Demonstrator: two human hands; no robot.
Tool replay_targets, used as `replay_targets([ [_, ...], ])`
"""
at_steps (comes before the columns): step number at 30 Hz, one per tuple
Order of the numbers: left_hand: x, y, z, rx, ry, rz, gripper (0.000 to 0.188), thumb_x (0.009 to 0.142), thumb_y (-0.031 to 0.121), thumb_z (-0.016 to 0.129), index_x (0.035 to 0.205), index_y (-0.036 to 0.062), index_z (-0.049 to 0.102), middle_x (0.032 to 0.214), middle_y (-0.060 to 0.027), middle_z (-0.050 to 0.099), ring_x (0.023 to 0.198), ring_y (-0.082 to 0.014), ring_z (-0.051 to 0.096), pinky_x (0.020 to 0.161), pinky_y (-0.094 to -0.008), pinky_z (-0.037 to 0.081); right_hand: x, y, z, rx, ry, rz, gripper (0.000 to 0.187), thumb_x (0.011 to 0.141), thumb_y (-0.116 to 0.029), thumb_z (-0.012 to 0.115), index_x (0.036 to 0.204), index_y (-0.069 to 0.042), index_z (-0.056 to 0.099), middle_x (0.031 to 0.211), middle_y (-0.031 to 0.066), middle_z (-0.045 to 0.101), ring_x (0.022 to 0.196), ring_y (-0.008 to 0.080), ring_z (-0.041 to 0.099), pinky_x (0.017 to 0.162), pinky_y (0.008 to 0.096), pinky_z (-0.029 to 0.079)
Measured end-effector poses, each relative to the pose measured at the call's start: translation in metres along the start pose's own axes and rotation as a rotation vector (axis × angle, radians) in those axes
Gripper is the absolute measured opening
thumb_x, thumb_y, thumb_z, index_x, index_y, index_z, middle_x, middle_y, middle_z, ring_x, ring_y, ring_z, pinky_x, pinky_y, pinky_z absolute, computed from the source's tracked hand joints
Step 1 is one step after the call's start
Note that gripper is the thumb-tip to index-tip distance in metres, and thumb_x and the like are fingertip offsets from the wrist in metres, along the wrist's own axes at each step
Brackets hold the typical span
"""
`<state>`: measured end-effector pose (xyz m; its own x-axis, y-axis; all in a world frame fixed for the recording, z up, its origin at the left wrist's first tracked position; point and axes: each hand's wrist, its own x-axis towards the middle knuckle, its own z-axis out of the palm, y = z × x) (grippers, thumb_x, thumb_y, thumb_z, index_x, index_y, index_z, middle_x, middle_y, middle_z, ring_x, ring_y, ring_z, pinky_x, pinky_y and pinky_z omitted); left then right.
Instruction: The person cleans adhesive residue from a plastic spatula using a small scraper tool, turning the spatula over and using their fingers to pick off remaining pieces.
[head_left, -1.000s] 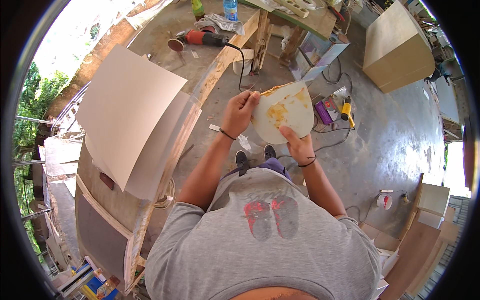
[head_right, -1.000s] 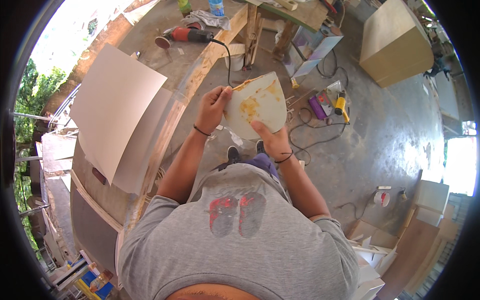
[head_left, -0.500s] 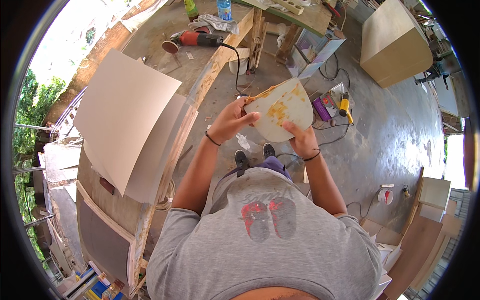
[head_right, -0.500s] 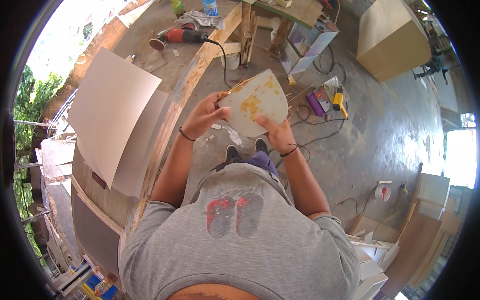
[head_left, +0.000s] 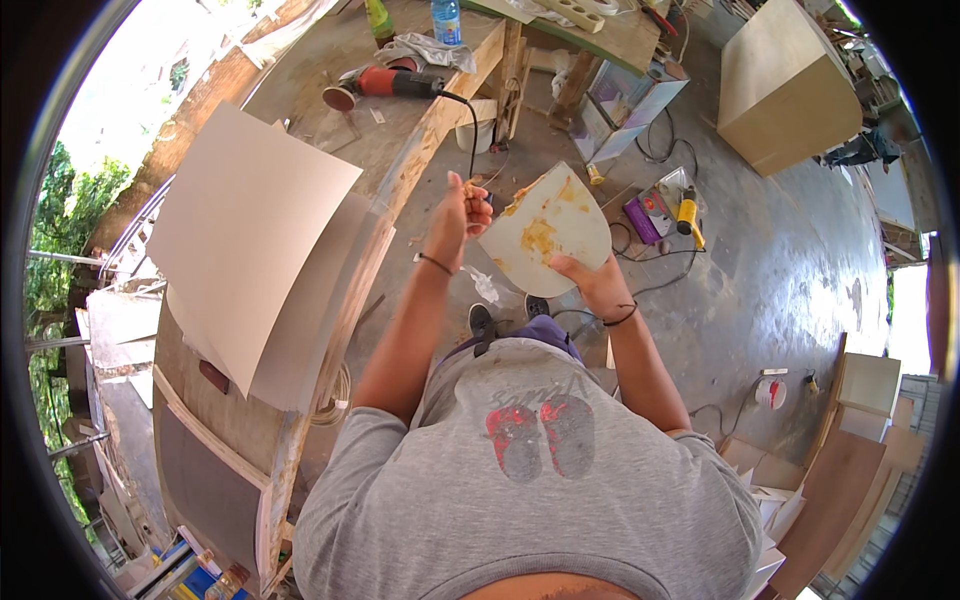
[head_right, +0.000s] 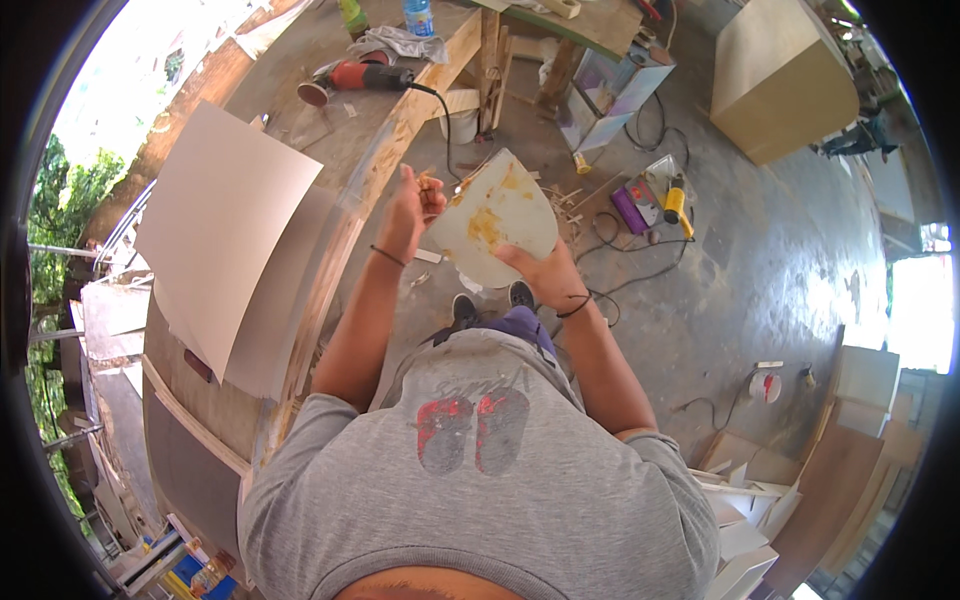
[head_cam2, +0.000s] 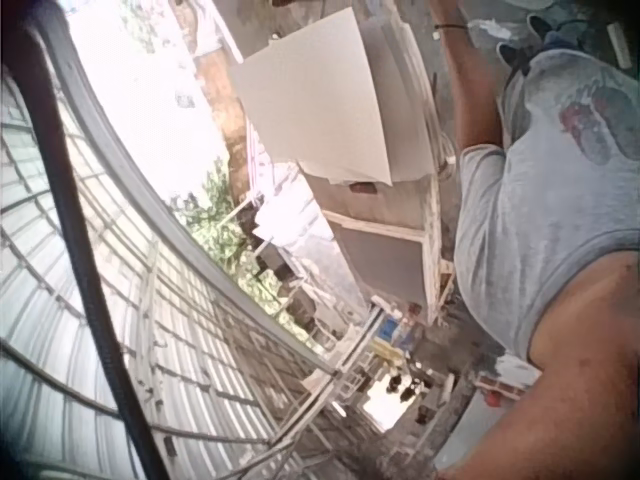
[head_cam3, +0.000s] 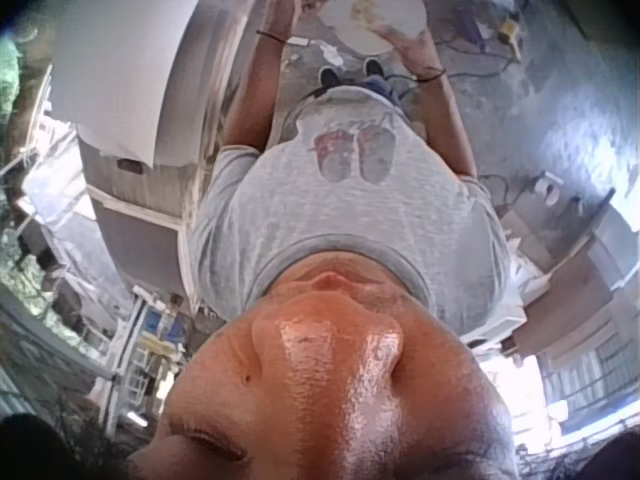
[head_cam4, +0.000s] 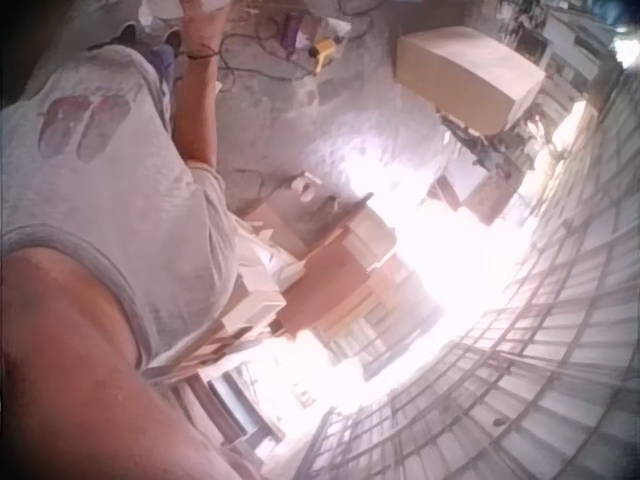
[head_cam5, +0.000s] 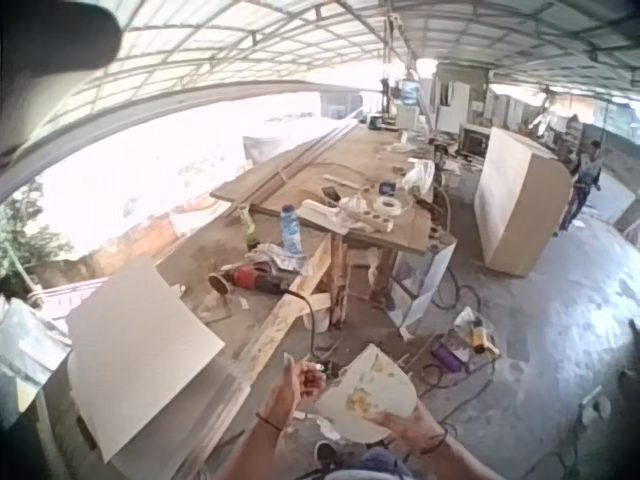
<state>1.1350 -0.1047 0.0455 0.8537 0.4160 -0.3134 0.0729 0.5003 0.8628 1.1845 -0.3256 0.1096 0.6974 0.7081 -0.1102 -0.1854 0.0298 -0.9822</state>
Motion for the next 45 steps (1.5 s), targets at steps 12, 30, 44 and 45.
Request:
replay_targets([
  [12, -0.021, 0.023, 0.044, 0.353, -0.217, 0.253, 0.022, 0.092, 0.021, 0.055, 0.085, 0.0000, 0.057, 0.070, 0.0046, 0.054, 0.062, -0.0020, 0.043, 0.054, -0.0200, 0.037, 0.000, -0.011, -0.006, 0.212, -0.056, 0.135, 0.039, 0.083, -0.008, 0.063, 0.118, 0.002, 0.050, 0.107, 0.0079, 0.061, 0.097, 0.0157, 0.058, 0.079, 0.0296, 0.050],
  [30, -0.030, 0.016, 0.045, 0.259, -0.084, 0.292, 0.025, 0.094, 0.022, 0.051, 0.097, -0.0009, 0.061, 0.083, 0.0004, 0.063, 0.071, -0.0054, 0.055, 0.063, -0.0195, 0.044, 0.009, -0.020, 0.000, -0.025, 0.124, 0.005, 0.030, 0.089, -0.018, 0.059, 0.111, 0.003, 0.057, 0.102, 0.0056, 0.063, 0.090, 0.0117, 0.058, 0.078, 0.0262, 0.046],
  [44, -0.030, 0.028, 0.041, -0.158, -0.150, 0.094, 0.032, 0.095, 0.031, 0.048, 0.100, 0.0008, 0.060, 0.088, -0.0030, 0.063, 0.080, -0.0063, 0.056, 0.073, -0.0220, 0.045, 0.014, -0.027, 0.004, -0.021, 0.030, 0.074, 0.027, 0.090, -0.017, 0.057, 0.109, 0.002, 0.055, 0.091, 0.0073, 0.063, 0.070, 0.0122, 0.062, 0.051, 0.0254, 0.049],
  [45, -0.031, 0.030, 0.042, -0.056, -0.133, 0.179, 0.031, 0.095, 0.030, 0.050, 0.101, 0.0005, 0.059, 0.089, -0.0030, 0.063, 0.081, -0.0063, 0.056, 0.073, -0.0220, 0.045, 0.013, -0.025, 0.005, -0.012, 0.026, 0.058, 0.027, 0.090, -0.016, 0.057, 0.109, 0.002, 0.055, 0.090, 0.0069, 0.063, 0.067, 0.0121, 0.061, 0.046, 0.0251, 0.048],
])
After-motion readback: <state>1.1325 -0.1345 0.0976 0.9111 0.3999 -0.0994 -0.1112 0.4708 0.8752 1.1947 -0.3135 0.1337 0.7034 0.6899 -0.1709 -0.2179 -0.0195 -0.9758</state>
